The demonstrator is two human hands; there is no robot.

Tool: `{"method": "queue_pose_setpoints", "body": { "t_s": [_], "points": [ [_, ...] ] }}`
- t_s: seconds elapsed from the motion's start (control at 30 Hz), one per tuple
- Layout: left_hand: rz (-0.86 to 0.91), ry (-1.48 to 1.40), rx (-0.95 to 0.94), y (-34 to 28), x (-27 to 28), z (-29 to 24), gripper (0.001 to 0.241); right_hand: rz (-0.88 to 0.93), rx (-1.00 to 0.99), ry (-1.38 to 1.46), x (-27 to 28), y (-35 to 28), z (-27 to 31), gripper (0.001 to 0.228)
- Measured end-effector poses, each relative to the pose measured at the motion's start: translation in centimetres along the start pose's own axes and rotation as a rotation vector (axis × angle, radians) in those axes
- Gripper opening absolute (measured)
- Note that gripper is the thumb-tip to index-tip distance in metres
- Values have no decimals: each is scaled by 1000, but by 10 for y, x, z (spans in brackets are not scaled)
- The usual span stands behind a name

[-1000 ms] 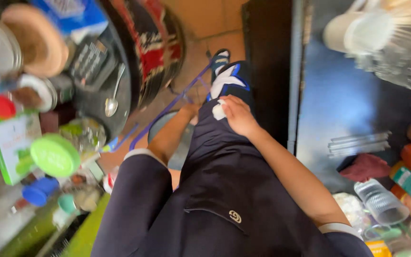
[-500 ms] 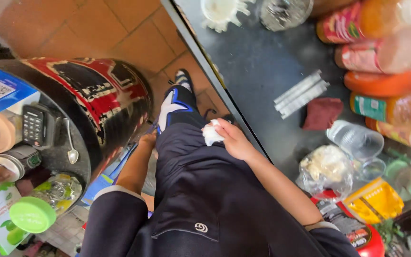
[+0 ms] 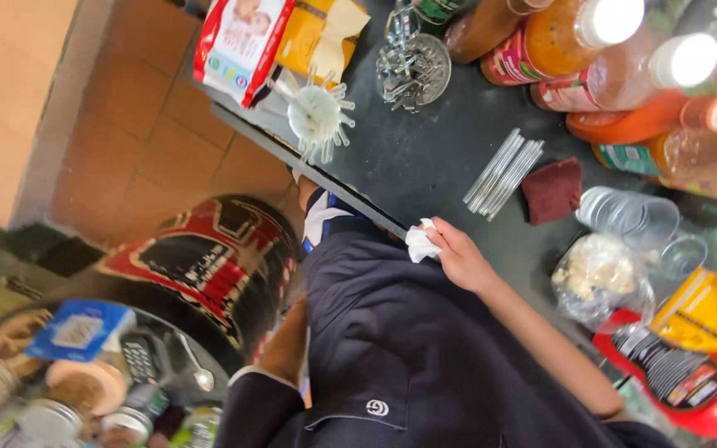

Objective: Cleaning reusable straws one by one using a white cloth.

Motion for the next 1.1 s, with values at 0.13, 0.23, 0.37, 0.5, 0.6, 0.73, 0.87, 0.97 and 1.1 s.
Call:
{"method": "queue_pose_setpoints", "body": {
  "t_s": [0.13,0.23,0.37,0.5,0.6,0.73,0.87,0.97,1.1],
  "points": [
    [19,1,-93,-26,51,6,59,-61,-114,-151,-8,7,33,24],
    [28,-23,-160,-49,80,0,60,-68,-94,-228,-11,9,38,25],
    [20,-89,-216,-63,78,-1,61,-73,-87,-211,-12,17,21,25],
    [13,-181,-261,-61,58,-1,63,-306,-26,-269,12,22,-19,21],
    [23,-250,-293,-55,31,15,64,-572,-38,-570,30,15,-38,17],
    [24,-347,-341,-32,24,30,66,-523,150,-776,22,18,-1,16],
    [-7,-424,-368,-2,31,82,68,-538,250,-788,17,15,-15,14],
    [-19,-450,-413,28,49,126,70,-596,225,-719,18,12,-19,14],
    [-46,-528,-484,76,43,179,71,-640,289,-615,18,2,-21,13]
  ]
}}
Point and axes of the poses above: each hand's wrist, its own y-axis towards the middle knuckle, its own x-axis out of the back of the hand, z = x × y, the point moved 9 cm from there along y, towards the middle knuckle, and after that the axes turned 15 degrees about z, right-handed, at the moved point
